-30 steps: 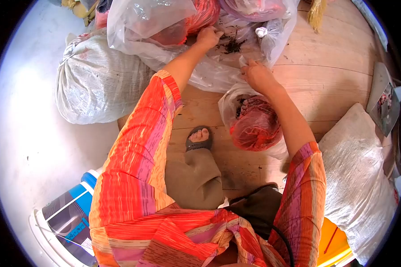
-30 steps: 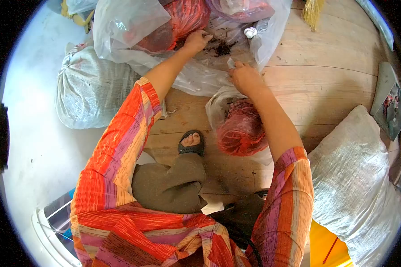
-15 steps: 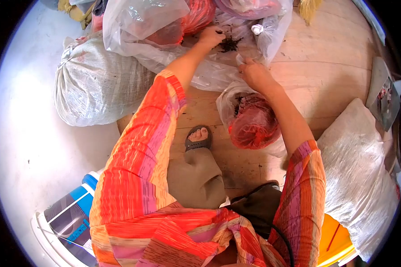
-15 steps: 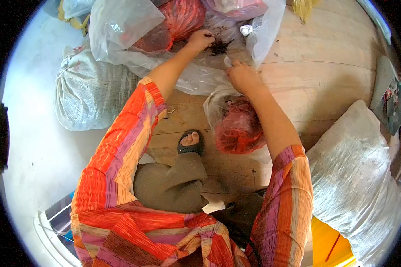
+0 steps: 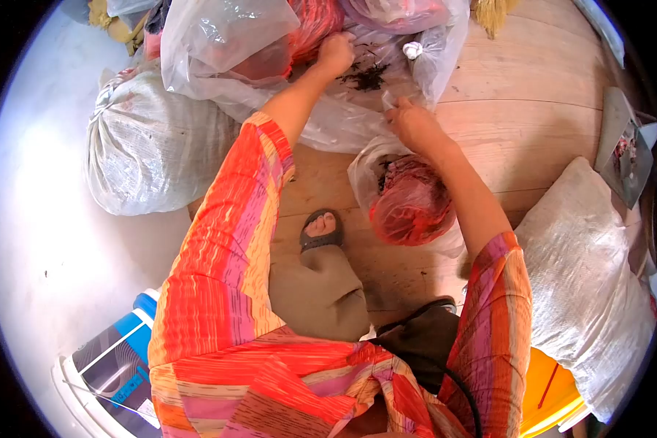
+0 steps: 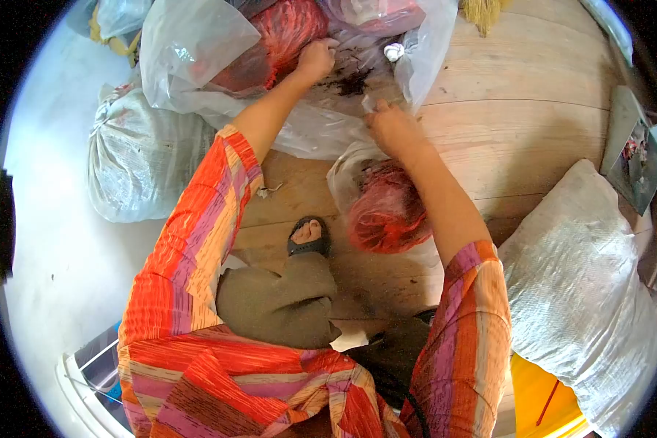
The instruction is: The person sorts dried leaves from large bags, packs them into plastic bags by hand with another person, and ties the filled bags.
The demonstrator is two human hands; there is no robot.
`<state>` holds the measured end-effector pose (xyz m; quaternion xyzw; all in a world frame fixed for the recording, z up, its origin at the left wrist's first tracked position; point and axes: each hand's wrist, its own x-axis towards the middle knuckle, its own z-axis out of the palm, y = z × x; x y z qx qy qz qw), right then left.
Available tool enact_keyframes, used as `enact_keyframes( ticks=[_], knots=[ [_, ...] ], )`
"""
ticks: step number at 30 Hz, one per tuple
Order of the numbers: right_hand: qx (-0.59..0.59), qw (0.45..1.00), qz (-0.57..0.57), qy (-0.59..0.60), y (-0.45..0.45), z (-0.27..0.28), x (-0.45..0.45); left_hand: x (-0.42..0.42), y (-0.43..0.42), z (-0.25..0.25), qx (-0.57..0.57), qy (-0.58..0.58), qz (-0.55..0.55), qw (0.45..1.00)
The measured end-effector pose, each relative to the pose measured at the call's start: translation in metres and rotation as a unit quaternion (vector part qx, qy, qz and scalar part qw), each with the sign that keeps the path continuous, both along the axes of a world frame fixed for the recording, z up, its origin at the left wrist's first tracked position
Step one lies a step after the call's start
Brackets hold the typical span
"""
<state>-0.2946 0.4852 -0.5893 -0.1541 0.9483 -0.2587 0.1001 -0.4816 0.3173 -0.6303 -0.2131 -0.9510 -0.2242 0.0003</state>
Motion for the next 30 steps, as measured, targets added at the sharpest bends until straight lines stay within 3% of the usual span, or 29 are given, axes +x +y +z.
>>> enact_keyframes(
  ticks=[3,6,9,15,17,20,24,26,30],
  knots=[
    [-0.001,0.999,-0.006,-0.036,0.000,-0.005,0.000,-0.007,0.011,-0.016,-0.023,-0.016,0.032,0.999],
    [-0.008,1.000,-0.011,-0.001,0.000,-0.006,0.003,-0.004,0.020,-0.021,-0.076,0.050,0.054,0.994],
    [0.001,1.000,-0.017,-0.011,-0.001,-0.003,0.003,-0.012,0.014,-0.023,-0.071,0.003,0.027,0.997],
    [0.005,1.000,-0.008,-0.004,-0.003,0.001,0.001,-0.010,-0.001,-0.030,0.002,0.115,-0.114,0.987],
    [0.003,1.000,0.004,-0.007,-0.002,-0.001,0.001,-0.020,0.006,-0.028,-0.076,0.012,-0.090,0.993],
    [-0.004,1.000,-0.005,0.007,-0.002,-0.004,0.003,-0.040,0.005,-0.052,-0.143,0.050,-0.123,0.981],
    [0.003,1.000,-0.017,-0.018,0.002,0.000,0.005,-0.018,0.012,-0.011,-0.077,-0.002,-0.111,0.991],
    [-0.007,1.000,-0.010,-0.009,0.003,0.004,0.006,-0.014,0.015,-0.010,0.009,0.063,-0.080,0.995],
    [-0.001,1.000,-0.012,0.015,-0.001,-0.003,0.005,-0.012,0.027,-0.015,-0.009,-0.009,-0.098,0.995]
  ],
)
